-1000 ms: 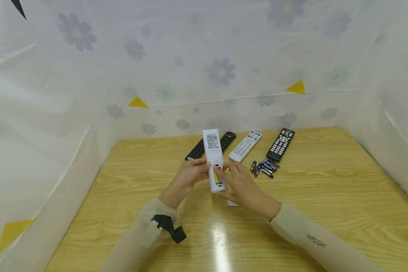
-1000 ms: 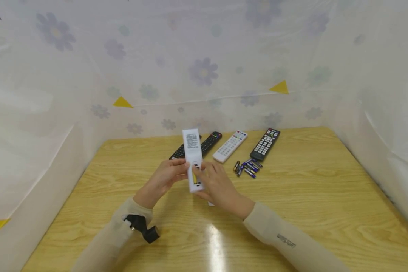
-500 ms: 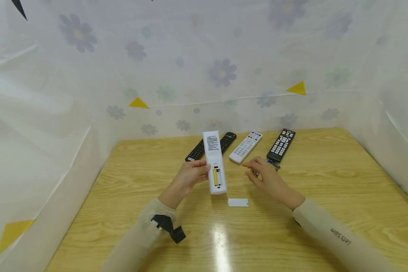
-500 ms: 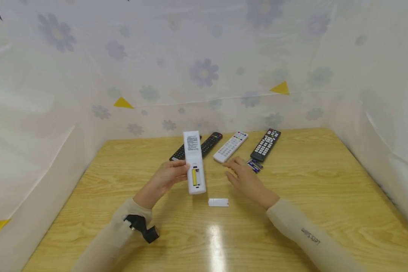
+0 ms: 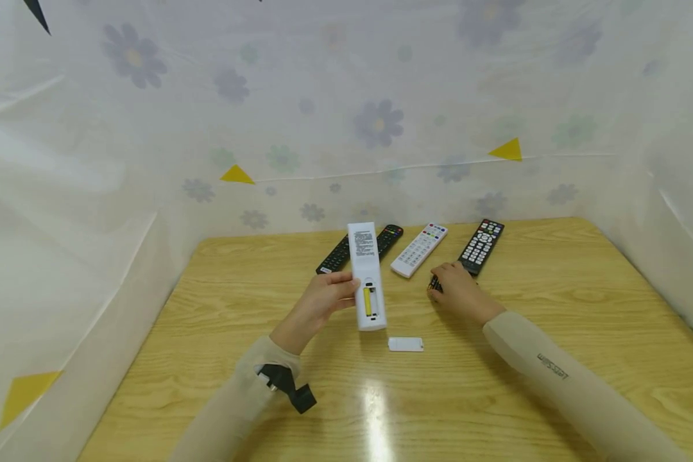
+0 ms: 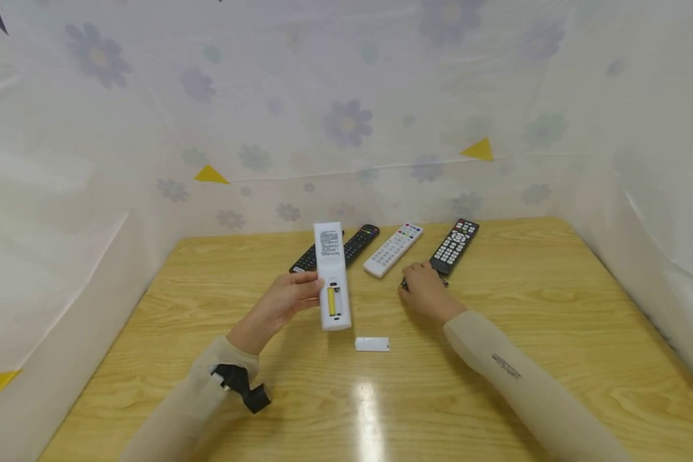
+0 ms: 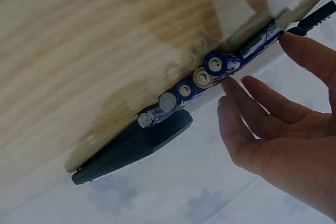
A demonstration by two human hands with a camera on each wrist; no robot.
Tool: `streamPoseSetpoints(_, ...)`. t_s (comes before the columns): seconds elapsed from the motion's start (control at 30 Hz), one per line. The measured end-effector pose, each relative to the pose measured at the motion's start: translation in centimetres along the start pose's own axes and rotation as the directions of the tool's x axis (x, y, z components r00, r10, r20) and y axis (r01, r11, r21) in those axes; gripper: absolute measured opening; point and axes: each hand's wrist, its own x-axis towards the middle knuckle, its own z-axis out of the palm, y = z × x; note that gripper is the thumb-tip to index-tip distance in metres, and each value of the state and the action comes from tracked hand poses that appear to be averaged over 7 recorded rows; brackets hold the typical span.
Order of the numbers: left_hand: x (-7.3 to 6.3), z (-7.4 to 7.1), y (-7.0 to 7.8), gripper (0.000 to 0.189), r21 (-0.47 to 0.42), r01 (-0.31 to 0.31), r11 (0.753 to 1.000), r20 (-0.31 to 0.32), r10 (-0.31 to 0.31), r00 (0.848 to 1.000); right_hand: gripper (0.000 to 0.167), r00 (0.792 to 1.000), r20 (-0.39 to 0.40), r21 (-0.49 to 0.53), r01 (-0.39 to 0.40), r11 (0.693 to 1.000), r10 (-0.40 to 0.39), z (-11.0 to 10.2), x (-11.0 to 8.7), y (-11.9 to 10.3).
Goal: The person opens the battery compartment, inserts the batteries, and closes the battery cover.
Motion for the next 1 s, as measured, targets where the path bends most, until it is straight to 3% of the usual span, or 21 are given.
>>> streamPoseSetpoints(0.2,0.0,0.2,-0.1,0.034,0.009,-0.013,1.0,0.001,0.013,1.0,0.042,0.999,0.036,-0.039,-0.031,0.999,0.032,0.1,0.8,-0.1)
streamPoseSetpoints(0.37,0.1,0.2,-0.1,0.035,0.005,-0.008,1.0,0.003,0.008,1.0,0.04,1.0,0.02,-0.036,-0.019,0.999,0.02,0.3,1.1,-0.2)
streamPoseSetpoints(0.47,0.1,0.2,0.0,0.035,0.005,-0.004,1.0,0.009,0.004,1.0,0.039,1.0,0.003,0.01,-0.006,1.0,0.006,0.4,1.0,-0.2)
streamPoseSetpoints(0.6,0.0,0.2,0.1,0.035,0.011,-0.003,1.0,0.011,0.003,1.0,0.039,0.999,-0.005,0.148,-0.032,0.988,0.033,0.2,0.9,-0.4)
streamPoseSetpoints(0.77,-0.1,0.3,0.2,0.035,0.001,-0.001,1.0,0.001,0.001,1.0,0.036,0.995,-0.036,0.391,-0.073,0.918,0.094,-0.5,0.8,-1.2)
streamPoseSetpoints(0.9,-0.2,0.4,0.3,0.036,-0.003,0.004,1.0,0.003,-0.004,1.0,0.036,0.994,-0.033,0.557,-0.07,0.828,0.106,-1.2,0.2,-2.2)
streamPoseSetpoints(1.0,-0.2,0.4,0.3,0.036,-0.002,0.006,1.0,0.008,-0.006,1.0,0.037,0.998,-0.023,0.67,-0.032,0.741,0.064,-1.4,-0.5,-3.1)
